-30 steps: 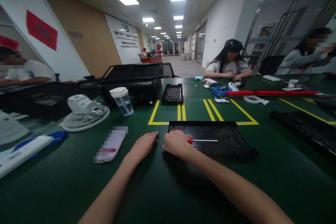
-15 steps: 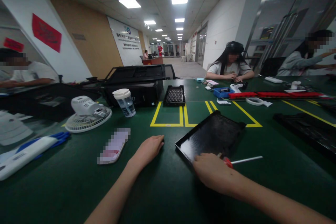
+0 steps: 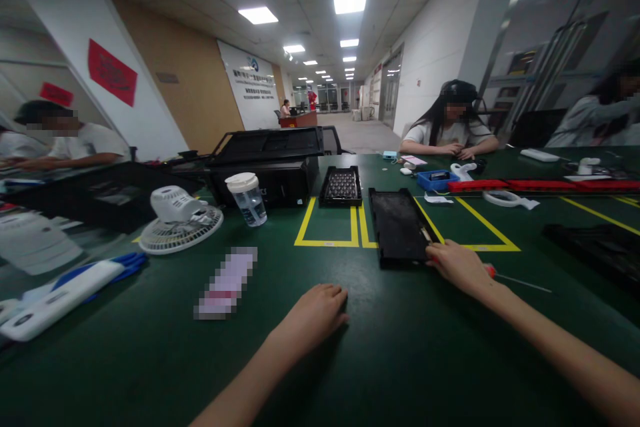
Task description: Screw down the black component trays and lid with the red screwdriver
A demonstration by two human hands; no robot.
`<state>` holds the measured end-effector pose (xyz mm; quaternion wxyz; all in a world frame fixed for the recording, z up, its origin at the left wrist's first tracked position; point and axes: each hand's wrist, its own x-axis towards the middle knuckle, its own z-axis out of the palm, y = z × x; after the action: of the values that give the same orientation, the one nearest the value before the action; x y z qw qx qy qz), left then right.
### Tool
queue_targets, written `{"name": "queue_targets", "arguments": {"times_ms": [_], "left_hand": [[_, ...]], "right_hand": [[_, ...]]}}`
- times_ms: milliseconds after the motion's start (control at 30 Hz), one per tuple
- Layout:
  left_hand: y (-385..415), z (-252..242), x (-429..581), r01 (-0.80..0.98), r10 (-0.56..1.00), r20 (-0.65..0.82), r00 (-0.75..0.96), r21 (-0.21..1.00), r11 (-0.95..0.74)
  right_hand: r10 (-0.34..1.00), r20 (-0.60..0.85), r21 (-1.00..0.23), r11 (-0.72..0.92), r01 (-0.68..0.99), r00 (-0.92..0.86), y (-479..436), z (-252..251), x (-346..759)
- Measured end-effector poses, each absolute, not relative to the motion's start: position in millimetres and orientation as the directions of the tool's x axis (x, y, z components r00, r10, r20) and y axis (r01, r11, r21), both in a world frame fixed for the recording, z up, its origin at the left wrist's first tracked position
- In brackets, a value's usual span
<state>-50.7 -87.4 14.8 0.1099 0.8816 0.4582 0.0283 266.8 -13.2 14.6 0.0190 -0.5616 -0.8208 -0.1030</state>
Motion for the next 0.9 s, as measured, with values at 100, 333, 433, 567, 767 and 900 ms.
{"name": "queue_targets", "arguments": {"times_ms": [100, 333, 433, 567, 767, 900], "left_hand": [[-86.5, 13.9, -51.8, 0.792, 0.801, -0.024, 0.599, 0.168, -0.587], [-82.4, 13.5, -56.2, 0.791, 0.804, -0.007, 0.594, 0.185, -0.583], [-81.0, 15.0, -56.6, 0.796, 0.809, -0.016, 0.588, 0.191, -0.575], [-80.2, 17.4, -57.4, 0.802, 0.816, -0.023, 0.578, 0.204, -0.562], [-79.2, 17.3, -58.9, 0.803, 0.823, -0.007, 0.569, 0.222, -0.553], [-77.9, 16.4, -60.2, 0.798, 0.818, -0.006, 0.575, 0.224, -0.559]], "right_hand": [[0.929, 0.167, 0.153, 0.306, 0.94, -0.33, 35.1, 15.6, 262.2], [0.956, 0.192, 0.153, 0.192, 0.969, -0.22, 121.9, 15.6, 247.7], [0.967, 0.188, 0.151, 0.145, 0.978, -0.173, 147.8, 13.1, 240.9], [0.977, 0.188, 0.137, 0.072, 0.988, -0.098, 175.1, 8.2, 231.5], [0.972, 0.224, 0.069, 0.057, 0.996, -0.071, 189.6, 5.5, 228.3], [0.96, 0.28, -0.015, 0.027, 1.0, -0.021, 177.9, 24.6, 253.9]]}}
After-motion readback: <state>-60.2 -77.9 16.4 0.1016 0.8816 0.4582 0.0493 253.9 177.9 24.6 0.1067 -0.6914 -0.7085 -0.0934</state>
